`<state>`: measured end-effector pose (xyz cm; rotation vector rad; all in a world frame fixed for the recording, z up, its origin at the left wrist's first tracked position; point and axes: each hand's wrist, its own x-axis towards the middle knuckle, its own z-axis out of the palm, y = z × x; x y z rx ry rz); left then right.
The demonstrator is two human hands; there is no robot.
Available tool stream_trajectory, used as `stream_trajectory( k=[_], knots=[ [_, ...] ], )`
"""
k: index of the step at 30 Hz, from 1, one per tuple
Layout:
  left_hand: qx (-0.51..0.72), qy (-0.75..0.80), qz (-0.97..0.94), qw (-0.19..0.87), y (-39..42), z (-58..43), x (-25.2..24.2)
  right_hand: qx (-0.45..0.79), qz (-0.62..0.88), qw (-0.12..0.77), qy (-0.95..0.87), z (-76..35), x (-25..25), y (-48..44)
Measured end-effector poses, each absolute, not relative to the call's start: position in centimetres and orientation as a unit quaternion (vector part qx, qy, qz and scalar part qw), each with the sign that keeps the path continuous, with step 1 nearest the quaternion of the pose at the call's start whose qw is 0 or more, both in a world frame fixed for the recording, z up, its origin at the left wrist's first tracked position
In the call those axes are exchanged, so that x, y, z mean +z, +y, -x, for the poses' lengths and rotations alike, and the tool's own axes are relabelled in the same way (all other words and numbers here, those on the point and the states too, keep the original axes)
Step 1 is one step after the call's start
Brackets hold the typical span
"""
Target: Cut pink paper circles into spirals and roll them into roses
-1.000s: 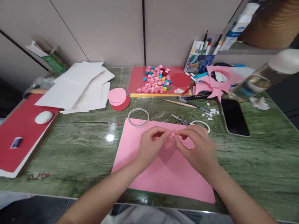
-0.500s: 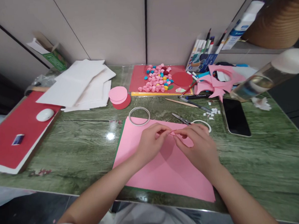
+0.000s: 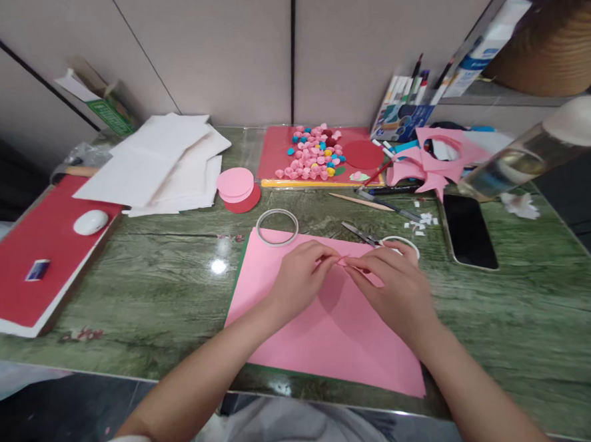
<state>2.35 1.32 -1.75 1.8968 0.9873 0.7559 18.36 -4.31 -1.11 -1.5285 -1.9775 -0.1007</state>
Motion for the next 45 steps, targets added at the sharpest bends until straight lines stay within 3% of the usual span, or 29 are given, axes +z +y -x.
stream_trajectory(
  k=[10,19,25,34,40,45],
  knots=[
    [0.273,0.397,-0.742,0.465,1.7,-2.3,-2.0,0.069,0.626,0.342,-0.698,-19.0,-1.2,-3.7],
    [0.248,0.341,-0.651,0.631,2.0,-2.4,-2.7,0.387,0.617,0.282,-0.624,-19.8,0.1,-3.0],
    [0.239,0.325,-0.566,0.719,1.9,-2.5,-2.4,0.417,0.621,0.298,-0.593,-20.1,-0.2,-2.7],
    [0.247,0.362,-0.521,0.732,1.6,-2.7,-2.4,0.517,0.567,0.351,-0.537,-20.0,-0.4,-2.7],
    [0.267,0.354,-0.479,0.758,1.7,-2.7,-2.5,0.497,0.569,0.396,-0.522,-19.9,-0.4,-2.7],
    [0.293,0.369,-0.484,0.738,1.7,-2.8,-2.5,0.453,0.612,0.381,-0.525,-18.9,-0.4,-2.9]
  ],
)
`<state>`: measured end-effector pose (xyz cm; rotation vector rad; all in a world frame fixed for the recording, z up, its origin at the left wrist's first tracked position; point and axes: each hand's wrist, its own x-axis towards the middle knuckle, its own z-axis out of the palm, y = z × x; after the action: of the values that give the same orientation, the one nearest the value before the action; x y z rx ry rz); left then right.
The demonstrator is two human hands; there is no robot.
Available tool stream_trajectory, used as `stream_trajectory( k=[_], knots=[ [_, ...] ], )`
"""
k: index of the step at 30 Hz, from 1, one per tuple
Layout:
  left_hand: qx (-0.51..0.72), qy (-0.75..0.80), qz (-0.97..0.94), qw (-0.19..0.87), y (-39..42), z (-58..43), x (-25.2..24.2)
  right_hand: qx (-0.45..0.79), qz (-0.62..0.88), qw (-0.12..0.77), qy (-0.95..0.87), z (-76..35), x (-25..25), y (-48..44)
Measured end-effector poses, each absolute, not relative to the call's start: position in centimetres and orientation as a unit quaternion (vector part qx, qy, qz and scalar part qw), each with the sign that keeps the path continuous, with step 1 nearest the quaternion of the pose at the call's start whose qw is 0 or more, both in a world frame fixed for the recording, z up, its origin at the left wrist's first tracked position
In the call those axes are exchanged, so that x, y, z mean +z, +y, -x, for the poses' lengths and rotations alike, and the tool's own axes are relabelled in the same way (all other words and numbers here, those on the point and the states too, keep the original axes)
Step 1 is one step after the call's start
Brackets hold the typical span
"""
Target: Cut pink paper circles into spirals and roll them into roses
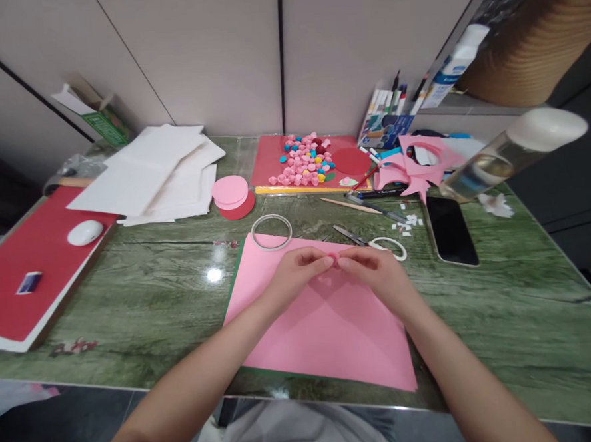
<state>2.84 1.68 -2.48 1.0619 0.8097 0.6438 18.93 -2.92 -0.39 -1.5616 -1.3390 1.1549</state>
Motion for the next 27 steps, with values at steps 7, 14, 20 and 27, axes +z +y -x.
stream_trajectory(
  k=[7,14,20,27],
  knots=[
    [0.314,0.388,-0.554,0.666,1.6,-2.8,-2.3,0.428,0.618,0.442,-0.491,-18.0,-1.3,-3.3],
    [0.303,0.394,-0.566,0.657,1.4,-2.8,-2.0,0.393,0.608,0.468,-0.506,-17.8,-1.6,-3.5],
    [0.307,0.39,-0.555,0.668,1.2,-2.9,-2.1,0.366,0.614,0.475,-0.513,-17.4,-1.3,-3.6],
    [0.298,0.402,-0.488,0.715,1.6,-3.0,-2.2,0.5,0.559,0.543,-0.376,-17.8,-1.9,-3.3]
  ],
)
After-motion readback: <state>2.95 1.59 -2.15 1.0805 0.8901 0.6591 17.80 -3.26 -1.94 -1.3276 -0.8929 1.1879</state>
